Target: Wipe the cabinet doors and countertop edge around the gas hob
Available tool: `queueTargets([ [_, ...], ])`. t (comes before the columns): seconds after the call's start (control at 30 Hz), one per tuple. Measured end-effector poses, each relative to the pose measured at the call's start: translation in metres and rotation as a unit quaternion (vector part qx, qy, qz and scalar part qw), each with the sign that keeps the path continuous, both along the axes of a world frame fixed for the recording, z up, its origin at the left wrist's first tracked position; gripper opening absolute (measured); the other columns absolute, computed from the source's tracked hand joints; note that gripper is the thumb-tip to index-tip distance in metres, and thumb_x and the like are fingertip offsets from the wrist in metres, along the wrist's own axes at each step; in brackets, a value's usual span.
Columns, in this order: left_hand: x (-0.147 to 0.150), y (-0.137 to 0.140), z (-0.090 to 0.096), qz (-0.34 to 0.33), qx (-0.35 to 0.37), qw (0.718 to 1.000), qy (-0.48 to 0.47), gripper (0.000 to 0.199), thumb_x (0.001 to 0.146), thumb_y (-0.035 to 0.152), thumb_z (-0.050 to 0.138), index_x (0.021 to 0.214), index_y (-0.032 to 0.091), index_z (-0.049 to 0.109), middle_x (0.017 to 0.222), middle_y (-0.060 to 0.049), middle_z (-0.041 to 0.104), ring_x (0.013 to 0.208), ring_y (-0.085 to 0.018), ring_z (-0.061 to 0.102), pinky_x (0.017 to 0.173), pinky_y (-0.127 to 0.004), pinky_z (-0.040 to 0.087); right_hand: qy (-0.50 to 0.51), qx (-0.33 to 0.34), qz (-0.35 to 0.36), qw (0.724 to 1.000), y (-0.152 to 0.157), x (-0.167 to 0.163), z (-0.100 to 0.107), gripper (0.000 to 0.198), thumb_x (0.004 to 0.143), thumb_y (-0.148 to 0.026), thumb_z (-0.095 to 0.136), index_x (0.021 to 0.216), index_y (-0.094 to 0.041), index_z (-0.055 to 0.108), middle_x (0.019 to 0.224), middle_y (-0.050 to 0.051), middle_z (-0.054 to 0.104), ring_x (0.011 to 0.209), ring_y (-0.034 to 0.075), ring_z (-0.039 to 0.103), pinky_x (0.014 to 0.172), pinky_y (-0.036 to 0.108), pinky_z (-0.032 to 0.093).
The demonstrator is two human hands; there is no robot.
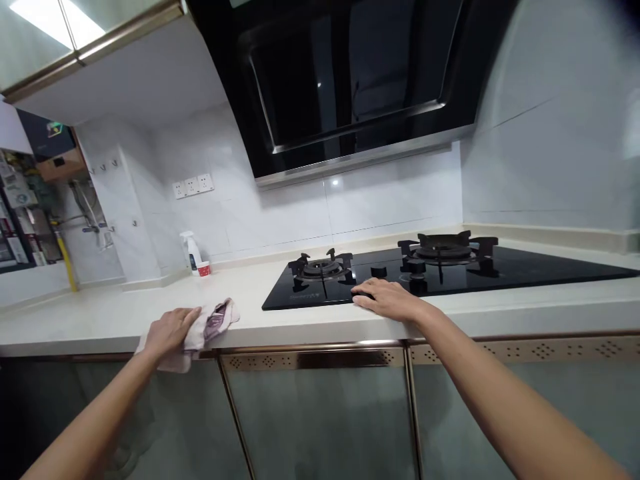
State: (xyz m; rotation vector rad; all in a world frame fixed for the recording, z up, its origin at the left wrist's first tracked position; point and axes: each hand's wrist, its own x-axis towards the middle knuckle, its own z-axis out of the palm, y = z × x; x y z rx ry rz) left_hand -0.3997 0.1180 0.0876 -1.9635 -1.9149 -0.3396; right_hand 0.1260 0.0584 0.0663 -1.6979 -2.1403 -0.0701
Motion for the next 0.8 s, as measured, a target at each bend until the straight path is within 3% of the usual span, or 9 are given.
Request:
queueTargets([
  [0.17,0.071,-0.032,-0.041,-0.096,0.162,0.982,-0.008,0.054,0.094,0.053,0.031,0.125,0.019,0.061,0.131,-0.009,0.063,0.122,-0.027,0.053,0.103,-0.043,0.037,0.007,0.012,0.016,1.0,-0.001,-0.001,0.001,0.052,0.097,-0.056,0.027,0.131,-0.033,0.06,0.137,0.008,0.056,0.129,0.029,0.047,0.105,0.05,0.035],
  [0.27,0.128,-0.048,-0.054,-0.146,0.218,0.965,0.01,0.054,0.091,0.058,0.043,0.122,0.019,0.061,0.128,-0.011,0.063,0.12,-0.03,0.053,0.1,-0.046,0.036,0.016,0.014,0.023,1.0,0.001,0.0,0.0,0.054,0.097,-0.058,0.025,0.129,-0.034,0.061,0.135,0.007,0.057,0.127,0.029,0.048,0.105,0.05,0.035],
  [0.37,0.192,-0.061,-0.057,-0.204,0.24,0.949,0.014,0.054,0.086,0.063,0.054,0.117,0.02,0.062,0.123,-0.011,0.064,0.113,-0.03,0.054,0.095,-0.046,0.036,0.037,0.019,0.019,0.999,0.003,0.001,-0.001,0.059,0.096,-0.063,0.022,0.127,-0.033,0.063,0.133,0.007,0.059,0.125,0.029,0.051,0.105,0.05,0.035],
  [0.5,0.281,-0.079,-0.056,-0.303,0.233,0.923,0.035,0.076,0.067,0.075,0.068,0.118,0.019,0.059,0.115,-0.011,0.064,0.108,-0.03,0.053,0.093,-0.047,0.036,0.074,0.018,0.028,0.997,0.004,0.005,0.001,0.072,0.096,-0.066,0.012,0.122,-0.028,0.066,0.128,0.008,0.064,0.123,0.03,0.054,0.106,0.05,0.037],
  [0.6,0.338,-0.089,-0.057,-0.332,0.233,0.912,0.052,0.079,0.059,0.071,0.076,0.114,0.017,0.058,0.108,-0.01,0.061,0.101,-0.03,0.053,0.089,-0.048,0.038,0.151,0.016,0.059,0.987,0.003,0.01,0.002,0.077,0.095,-0.068,0.008,0.123,-0.026,0.067,0.131,0.007,0.063,0.126,0.028,0.053,0.11,0.047,0.034],
  [0.7,0.368,-0.092,-0.059,-0.336,0.233,0.912,0.044,0.07,0.058,0.067,0.08,0.103,0.017,0.058,0.1,-0.008,0.06,0.096,-0.028,0.052,0.082,-0.044,0.039,0.224,0.0,0.08,0.971,0.003,0.014,0.003,0.079,0.094,-0.069,0.009,0.122,-0.024,0.067,0.134,0.005,0.061,0.128,0.026,0.052,0.115,0.042,0.031],
  [0.8,0.365,-0.09,-0.059,-0.348,0.24,0.905,0.05,0.07,0.061,0.066,0.079,0.105,0.018,0.057,0.102,-0.008,0.06,0.095,-0.027,0.052,0.081,-0.042,0.038,0.206,-0.008,0.072,0.976,0.003,0.015,0.002,0.075,0.093,-0.069,0.014,0.12,-0.025,0.069,0.134,0.004,0.062,0.129,0.026,0.052,0.116,0.04,0.031],
])
